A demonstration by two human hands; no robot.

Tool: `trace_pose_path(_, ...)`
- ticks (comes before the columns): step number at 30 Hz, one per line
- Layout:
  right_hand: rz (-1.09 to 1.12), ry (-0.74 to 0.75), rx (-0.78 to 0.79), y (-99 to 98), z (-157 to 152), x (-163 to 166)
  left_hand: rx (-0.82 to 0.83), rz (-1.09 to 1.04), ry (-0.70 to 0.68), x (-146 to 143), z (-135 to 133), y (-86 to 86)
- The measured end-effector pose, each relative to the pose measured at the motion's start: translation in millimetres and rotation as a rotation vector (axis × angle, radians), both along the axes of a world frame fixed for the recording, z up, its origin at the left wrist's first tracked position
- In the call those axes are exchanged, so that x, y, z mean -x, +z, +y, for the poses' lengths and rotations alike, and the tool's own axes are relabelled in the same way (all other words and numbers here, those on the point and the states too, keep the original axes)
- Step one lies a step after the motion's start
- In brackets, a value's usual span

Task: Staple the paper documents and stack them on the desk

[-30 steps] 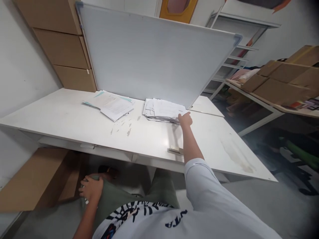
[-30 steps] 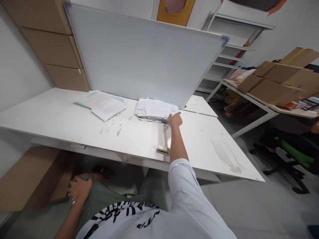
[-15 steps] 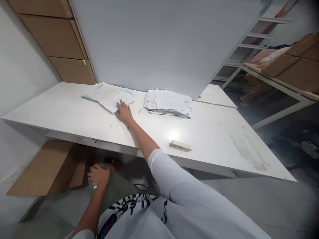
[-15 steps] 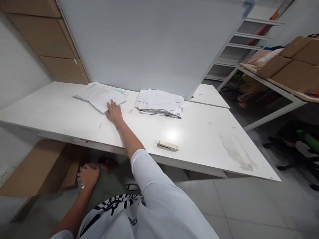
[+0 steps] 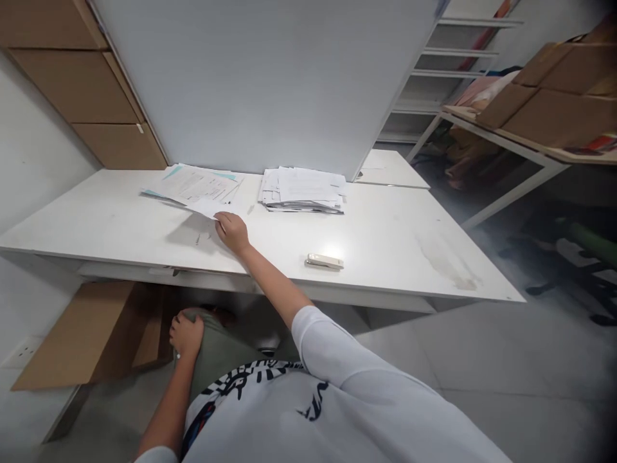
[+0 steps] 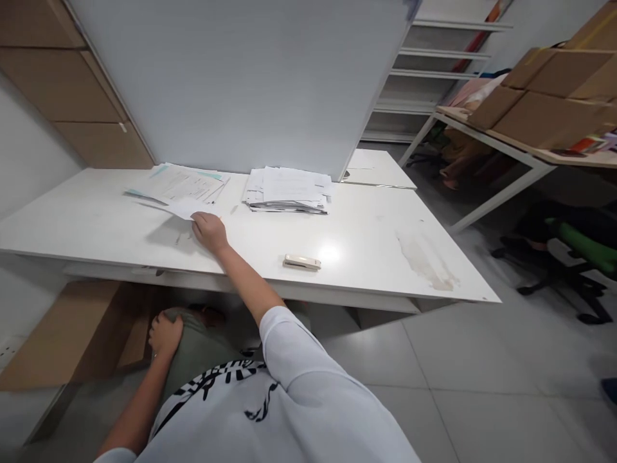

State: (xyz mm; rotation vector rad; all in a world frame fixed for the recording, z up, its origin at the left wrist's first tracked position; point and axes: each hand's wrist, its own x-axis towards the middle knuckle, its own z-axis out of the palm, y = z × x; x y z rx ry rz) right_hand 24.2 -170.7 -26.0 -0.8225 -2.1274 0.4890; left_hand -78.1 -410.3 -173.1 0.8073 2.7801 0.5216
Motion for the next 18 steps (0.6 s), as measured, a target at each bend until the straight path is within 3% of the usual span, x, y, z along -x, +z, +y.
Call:
trace_pose_path(3, 0.009, 0.090, -0.008, -17.7, -54, -41, -0.366, -0.144, -0.044, -15, -7, 23.5)
trace_pose_path(6, -0.018, 0.276, -0.008, -49.5, -117, -102, -0.696, -0.432, -0.148, -38, -20, 63.3)
trace_pose_path(8, -0.003, 0.189, -0.030, -71.8, -153, -146, -0.815, -0.709, -0.236, -57, -28, 91.5)
trace_pose_path(10, 0.041, 0.042, -0.055, -88.0, -179, -186, -0.859, -0.978, -0.251, -78, -29, 112.2)
trace_pose_path(12, 0.044, 0.011, -0.100, -94.8, -194, -215, -0.828, -1.126, -0.194, -103, -23, 121.1)
trace_pose_path(16, -0.021, 0.026, -0.108, -88.8, -204, -235, -0.720, -1.168, -0.162, -156, 2, 117.3)
trace_pose_path(18, -0.030, -0.003, -0.102, -81.8, -208, -235, -0.744, -1.102, -0.184, -170, 11, 116.5)
